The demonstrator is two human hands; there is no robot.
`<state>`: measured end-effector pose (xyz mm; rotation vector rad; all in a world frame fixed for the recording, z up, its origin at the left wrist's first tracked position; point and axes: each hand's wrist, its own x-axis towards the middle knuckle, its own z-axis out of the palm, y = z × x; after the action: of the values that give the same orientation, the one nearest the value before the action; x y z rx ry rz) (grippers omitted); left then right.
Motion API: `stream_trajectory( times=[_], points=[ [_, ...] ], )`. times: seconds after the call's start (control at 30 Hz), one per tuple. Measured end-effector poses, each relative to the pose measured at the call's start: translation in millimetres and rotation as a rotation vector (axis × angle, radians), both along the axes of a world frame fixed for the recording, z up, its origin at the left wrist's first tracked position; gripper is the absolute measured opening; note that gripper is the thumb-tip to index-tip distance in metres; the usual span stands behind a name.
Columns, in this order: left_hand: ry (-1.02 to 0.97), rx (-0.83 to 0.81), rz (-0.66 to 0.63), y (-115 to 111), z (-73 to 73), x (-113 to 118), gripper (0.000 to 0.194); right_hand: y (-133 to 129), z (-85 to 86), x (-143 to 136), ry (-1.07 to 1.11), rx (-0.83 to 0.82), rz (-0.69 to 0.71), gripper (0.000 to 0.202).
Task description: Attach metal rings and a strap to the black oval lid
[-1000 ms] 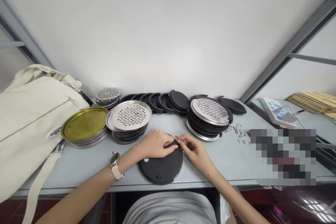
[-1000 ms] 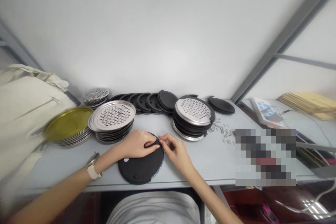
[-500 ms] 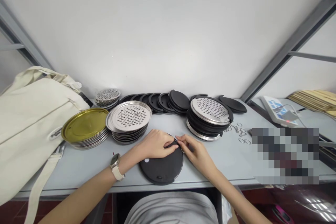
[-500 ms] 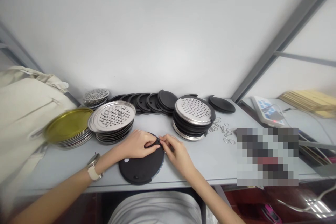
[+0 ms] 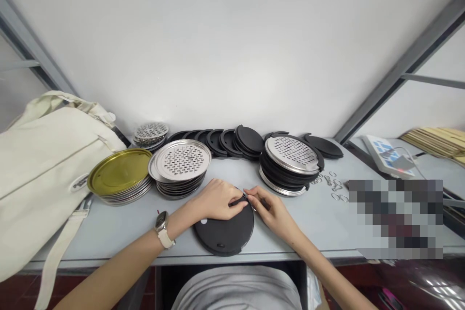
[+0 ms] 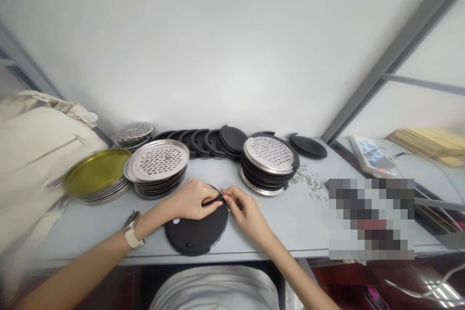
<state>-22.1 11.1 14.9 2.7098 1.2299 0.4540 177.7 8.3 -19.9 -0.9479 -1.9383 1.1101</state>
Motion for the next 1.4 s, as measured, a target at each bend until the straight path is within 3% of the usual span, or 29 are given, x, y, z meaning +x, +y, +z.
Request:
stream_trajectory(
  times=[0.9, 1.4],
  points=[
    [0.014, -0.025, -0.008, 0.8, -0.5, 0.7, 0.032, 1.9, 1.3, 1.3, -0.027, -0.034, 0.039, 0.027],
    [0.009, -0.026, 0.012, -0.7, -1.0, 1.2, 0.034, -1.4, -2.2, -0.4, -0.002, -0.024, -0.020, 0.029]
  ],
)
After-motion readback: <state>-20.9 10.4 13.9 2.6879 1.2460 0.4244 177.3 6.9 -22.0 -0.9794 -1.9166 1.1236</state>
